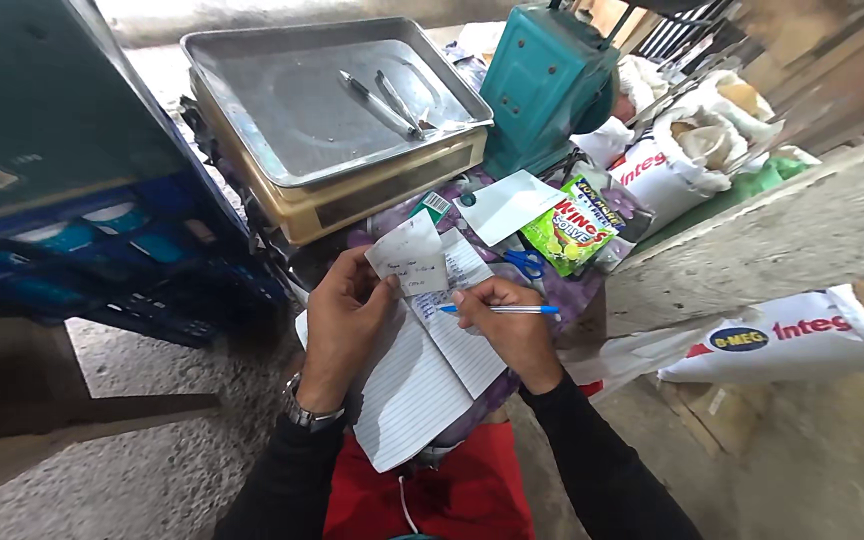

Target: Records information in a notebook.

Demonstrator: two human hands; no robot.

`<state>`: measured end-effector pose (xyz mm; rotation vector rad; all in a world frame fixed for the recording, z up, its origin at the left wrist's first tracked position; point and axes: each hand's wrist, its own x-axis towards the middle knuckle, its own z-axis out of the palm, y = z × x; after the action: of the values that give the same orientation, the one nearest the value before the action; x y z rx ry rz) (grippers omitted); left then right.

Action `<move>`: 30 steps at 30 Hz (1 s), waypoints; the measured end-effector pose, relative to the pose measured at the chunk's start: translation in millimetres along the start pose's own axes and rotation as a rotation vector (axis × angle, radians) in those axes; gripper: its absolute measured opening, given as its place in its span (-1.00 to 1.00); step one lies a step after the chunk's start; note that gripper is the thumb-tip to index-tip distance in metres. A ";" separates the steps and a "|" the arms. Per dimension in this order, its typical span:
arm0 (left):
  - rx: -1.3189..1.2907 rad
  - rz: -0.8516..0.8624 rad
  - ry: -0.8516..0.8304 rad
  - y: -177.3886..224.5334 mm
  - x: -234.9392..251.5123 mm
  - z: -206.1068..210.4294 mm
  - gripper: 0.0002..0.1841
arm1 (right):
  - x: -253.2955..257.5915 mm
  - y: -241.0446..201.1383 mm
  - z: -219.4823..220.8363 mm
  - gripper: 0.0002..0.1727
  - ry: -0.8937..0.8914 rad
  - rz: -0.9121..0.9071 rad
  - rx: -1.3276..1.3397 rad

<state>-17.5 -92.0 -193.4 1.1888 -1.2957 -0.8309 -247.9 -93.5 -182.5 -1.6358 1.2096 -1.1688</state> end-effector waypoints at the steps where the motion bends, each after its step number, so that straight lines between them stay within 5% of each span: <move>1: -0.002 0.001 -0.001 0.0 -0.2 -0.2 -0.62 | 0.8 -0.1 -0.2 -0.80 0.004 0.003 0.001; 30: 0.007 0.005 0.009 0.2 -0.1 0.1 -0.61 | 1.1 0.7 -1.6 -0.80 0.004 0.023 -0.001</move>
<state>-17.7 -91.8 -193.3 1.1936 -1.2949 -0.8172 -249.4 -94.8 -182.4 -1.6165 1.2287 -1.1578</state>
